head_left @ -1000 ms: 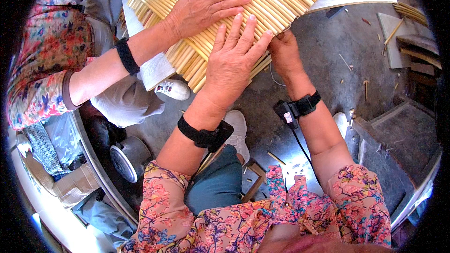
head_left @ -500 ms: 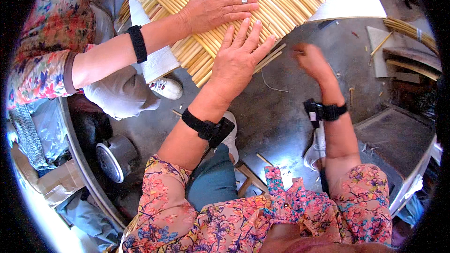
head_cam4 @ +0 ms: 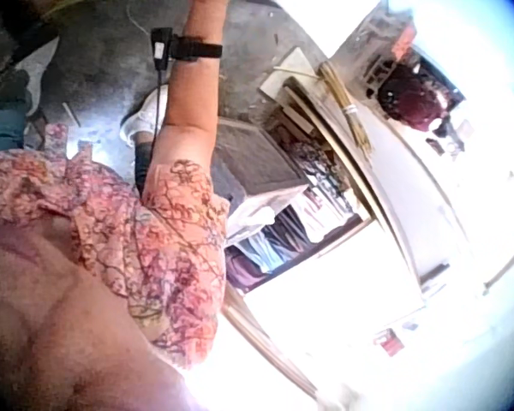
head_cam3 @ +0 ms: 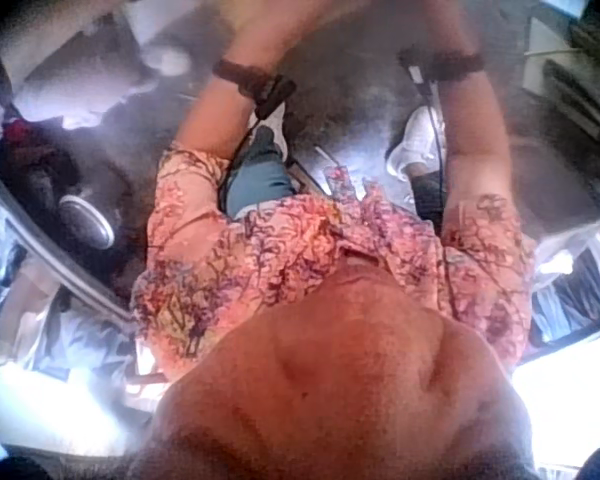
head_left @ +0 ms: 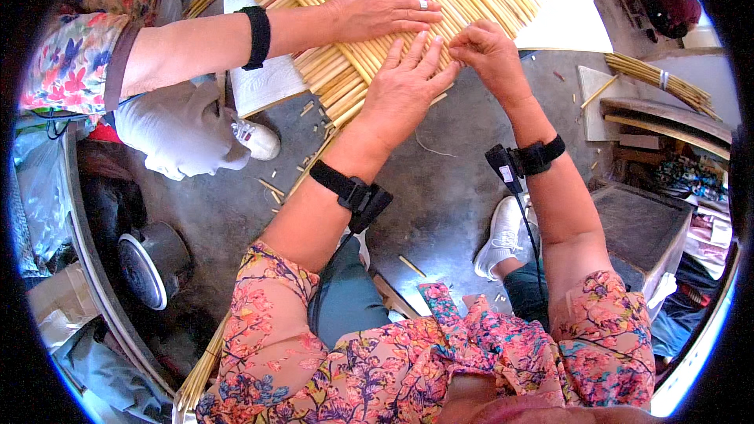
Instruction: The person weaves thin bamboo strips into a mat using a thin wire or string. They align the strips, thread the wire through the weave, and use shears to cut the wire. The person works alongside another individual who is also weaving.
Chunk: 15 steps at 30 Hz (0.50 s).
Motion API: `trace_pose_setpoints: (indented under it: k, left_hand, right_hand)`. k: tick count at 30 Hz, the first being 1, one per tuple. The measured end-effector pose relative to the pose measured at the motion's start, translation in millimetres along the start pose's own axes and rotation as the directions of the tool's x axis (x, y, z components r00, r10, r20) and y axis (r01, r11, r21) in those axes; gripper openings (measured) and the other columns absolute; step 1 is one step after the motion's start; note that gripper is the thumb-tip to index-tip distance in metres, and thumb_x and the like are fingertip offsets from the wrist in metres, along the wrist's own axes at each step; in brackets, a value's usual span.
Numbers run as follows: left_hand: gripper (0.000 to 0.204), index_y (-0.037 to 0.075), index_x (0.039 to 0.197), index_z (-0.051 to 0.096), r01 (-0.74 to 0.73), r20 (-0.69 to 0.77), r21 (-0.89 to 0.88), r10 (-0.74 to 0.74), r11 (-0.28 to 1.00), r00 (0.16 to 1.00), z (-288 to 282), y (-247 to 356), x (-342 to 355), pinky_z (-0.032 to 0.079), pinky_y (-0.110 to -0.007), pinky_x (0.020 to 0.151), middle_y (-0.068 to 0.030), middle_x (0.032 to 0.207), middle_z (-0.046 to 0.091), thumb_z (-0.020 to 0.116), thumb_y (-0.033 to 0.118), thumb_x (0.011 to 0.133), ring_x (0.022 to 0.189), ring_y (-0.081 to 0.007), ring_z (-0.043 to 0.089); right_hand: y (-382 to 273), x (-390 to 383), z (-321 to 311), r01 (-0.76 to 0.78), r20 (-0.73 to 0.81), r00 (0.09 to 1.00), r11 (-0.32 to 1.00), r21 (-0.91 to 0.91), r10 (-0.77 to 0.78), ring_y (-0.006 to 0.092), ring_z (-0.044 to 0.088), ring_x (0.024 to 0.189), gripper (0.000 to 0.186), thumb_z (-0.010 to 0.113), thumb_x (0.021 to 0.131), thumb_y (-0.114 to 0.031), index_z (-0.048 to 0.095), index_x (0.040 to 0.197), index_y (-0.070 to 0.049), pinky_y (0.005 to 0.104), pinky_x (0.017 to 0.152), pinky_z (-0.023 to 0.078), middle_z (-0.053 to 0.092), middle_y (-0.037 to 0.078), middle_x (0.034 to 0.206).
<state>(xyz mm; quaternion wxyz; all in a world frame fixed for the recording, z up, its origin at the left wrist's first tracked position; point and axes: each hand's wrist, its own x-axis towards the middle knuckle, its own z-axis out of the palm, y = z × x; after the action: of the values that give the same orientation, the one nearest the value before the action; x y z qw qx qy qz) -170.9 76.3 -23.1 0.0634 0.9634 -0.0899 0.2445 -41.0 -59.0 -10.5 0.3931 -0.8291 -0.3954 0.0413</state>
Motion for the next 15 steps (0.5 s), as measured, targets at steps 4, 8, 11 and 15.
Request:
trace_pose_setpoints:
  k: [4, 8, 11, 15]
  left_hand:
    - [0.034, 0.019, 0.114, 0.055, 0.004, -0.021, -0.021, -0.004, 1.0, 1.0, 4, 0, -1, 0.033, -0.047, 0.101, -0.0127, 0.124, 0.052, 0.048, 0.018, 0.08, 0.122, -0.0297, 0.044]
    - [0.038, 0.022, 0.118, 0.053, 0.003, 0.018, -0.02, -0.003, 1.0, 1.0, 5, 0, -3, 0.033, -0.046, 0.101, -0.0117, 0.128, 0.049, 0.047, 0.017, 0.081, 0.123, -0.0289, 0.043]
    - [0.039, 0.024, 0.12, 0.052, 0.018, 0.041, -0.003, -0.018, 1.0, 0.999, 1, -2, -6, 0.033, -0.045, 0.101, -0.0107, 0.129, 0.048, 0.046, 0.017, 0.082, 0.123, -0.0287, 0.043]
    - [0.038, 0.024, 0.119, 0.053, 0.012, 0.035, -0.026, -0.011, 1.0, 0.999, 4, 1, -2, 0.033, -0.045, 0.101, -0.011, 0.129, 0.048, 0.047, 0.016, 0.082, 0.122, -0.0291, 0.043]
  right_hand:
    - [-2, 2, 6, 0.224, -0.078, 0.968, 0.963, -0.153, -0.238, 0.0204, 0.054, 0.075, 0.009, 0.067, 0.071, -0.002, 0.058, 0.075, -0.001, 0.028, 0.067, 0.045, 0.054, 0.006, 0.078]
    - [-10, 6, -1, 0.284, -0.232, 0.915, 0.935, -0.215, -0.331, 0.025, 0.054, 0.075, 0.01, 0.064, 0.074, -0.007, 0.056, 0.074, -0.003, 0.032, 0.069, 0.044, 0.056, 0.008, 0.077]
    - [-53, 36, -27, 0.27, -0.395, 0.893, 0.959, 0.087, -0.215, 0.0163, 0.054, 0.067, 0.007, 0.061, 0.08, -0.008, 0.057, 0.079, -0.003, 0.0281, 0.062, 0.044, 0.059, 0.005, 0.074]
    - [-74, 38, -29, -0.262, 0.2, 0.965, 0.636, 0.726, 0.17, 0.0071, 0.056, 0.067, 0.018, 0.043, 0.096, -0.02, 0.051, 0.089, -0.005, 0.0203, 0.061, 0.048, 0.056, 0.004, 0.076]
